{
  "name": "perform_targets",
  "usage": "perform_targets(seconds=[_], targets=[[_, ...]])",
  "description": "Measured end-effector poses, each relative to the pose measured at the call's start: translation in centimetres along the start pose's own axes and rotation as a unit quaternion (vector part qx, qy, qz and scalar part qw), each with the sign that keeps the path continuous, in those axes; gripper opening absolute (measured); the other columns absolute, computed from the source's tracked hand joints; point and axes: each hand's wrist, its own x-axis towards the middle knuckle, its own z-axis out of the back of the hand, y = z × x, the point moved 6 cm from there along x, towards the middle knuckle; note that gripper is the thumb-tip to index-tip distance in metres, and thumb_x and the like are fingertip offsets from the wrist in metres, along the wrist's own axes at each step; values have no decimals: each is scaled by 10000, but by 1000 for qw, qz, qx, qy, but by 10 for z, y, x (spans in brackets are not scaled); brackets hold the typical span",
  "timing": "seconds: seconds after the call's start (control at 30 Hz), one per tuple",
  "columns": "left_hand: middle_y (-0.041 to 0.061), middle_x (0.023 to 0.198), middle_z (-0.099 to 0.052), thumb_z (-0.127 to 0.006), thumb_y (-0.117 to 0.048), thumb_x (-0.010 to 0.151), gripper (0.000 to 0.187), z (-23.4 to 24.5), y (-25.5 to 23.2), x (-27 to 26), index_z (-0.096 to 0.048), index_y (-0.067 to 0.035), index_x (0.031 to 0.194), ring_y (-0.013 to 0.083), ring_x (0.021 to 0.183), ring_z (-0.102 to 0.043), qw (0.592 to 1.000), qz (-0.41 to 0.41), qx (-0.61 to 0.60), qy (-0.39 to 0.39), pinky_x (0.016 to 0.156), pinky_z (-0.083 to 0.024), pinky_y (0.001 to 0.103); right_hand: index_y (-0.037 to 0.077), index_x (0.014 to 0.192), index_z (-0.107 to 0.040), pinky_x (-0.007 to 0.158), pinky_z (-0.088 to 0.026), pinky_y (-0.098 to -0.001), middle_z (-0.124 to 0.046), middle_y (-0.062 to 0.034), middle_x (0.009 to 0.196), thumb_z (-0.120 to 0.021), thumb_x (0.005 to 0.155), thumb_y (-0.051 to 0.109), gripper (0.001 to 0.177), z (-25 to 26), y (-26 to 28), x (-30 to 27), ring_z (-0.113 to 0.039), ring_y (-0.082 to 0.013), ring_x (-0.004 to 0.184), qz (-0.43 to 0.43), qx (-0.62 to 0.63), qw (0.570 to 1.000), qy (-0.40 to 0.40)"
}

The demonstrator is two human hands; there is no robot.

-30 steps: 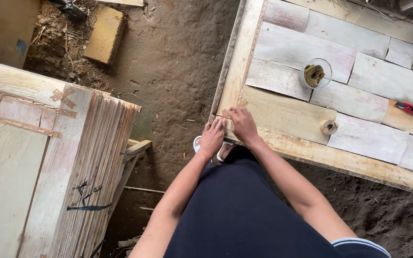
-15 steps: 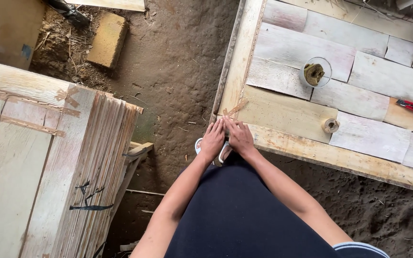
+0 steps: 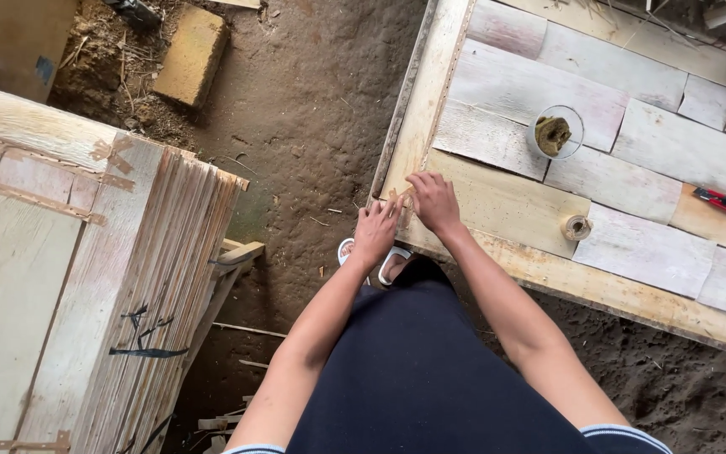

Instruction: Applying adhesive and tape to the edges of wooden panels in a workshop

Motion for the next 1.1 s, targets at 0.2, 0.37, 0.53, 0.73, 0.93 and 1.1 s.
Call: perform_targets(seconds=[0.2, 0.37, 0.53, 0.73, 0.93, 1.1], targets=[[1, 1331, -544, -538, -165, 885, 576, 13, -7, 5, -526, -168, 1461, 249, 1064, -496, 999, 36, 1, 23, 816, -450, 434, 329, 1030, -664, 897, -467, -400, -656, 111, 979, -750, 845, 413, 221, -16, -6, 24, -614, -159, 1077, 62, -59, 994, 61], [-9, 1306, -529, -534, -148, 893, 572, 12, -3, 13, -526, -183, 1464, 254, 1051, -502, 998, 52, -10, 31, 807, -464, 432, 279, 939, -715, 906, -454, -425, -670, 63, 961, -770, 836, 373, 150, 6, 3, 34, -601, -187, 1042, 75, -49, 989, 117], [-16, 1280, -545, -533, -184, 936, 514, 11, -7, 13, -547, -221, 1449, 248, 1039, -514, 997, 68, -2, 28, 791, -470, 419, 291, 871, -733, 909, -438, -442, -680, 68, 920, -767, 827, 400, 123, 1, 2, 35, -595, -183, 1022, 96, -48, 985, 134], [-44, 1248, -532, -539, -155, 886, 565, 3, -5, 15, -552, -245, 1443, 239, 1013, -507, 996, 83, -7, 27, 764, -476, 416, 290, 851, -733, 890, -428, -447, -691, 48, 892, -745, 839, 363, 75, 0, -2, 40, -601, -198, 1018, 113, -26, 982, 149], [-21, 1261, -550, -543, -145, 885, 545, 5, -9, 16, -570, -234, 1423, 252, 1033, -514, 996, 88, 5, 13, 744, -472, 419, 276, 815, -738, 892, -422, -449, -701, 48, 852, -733, 824, 360, 85, -6, -3, 43, -603, -189, 1001, 150, -24, 979, 134], [-18, 1262, -539, -552, -161, 870, 563, -4, -9, 18, -552, -228, 1429, 262, 1037, -506, 996, 83, 18, 5, 732, -466, 431, 281, 780, -726, 904, -430, -427, -704, 61, 830, -715, 835, 370, 106, -3, -2, 44, -610, -165, 1018, 185, -15, 979, 87]])
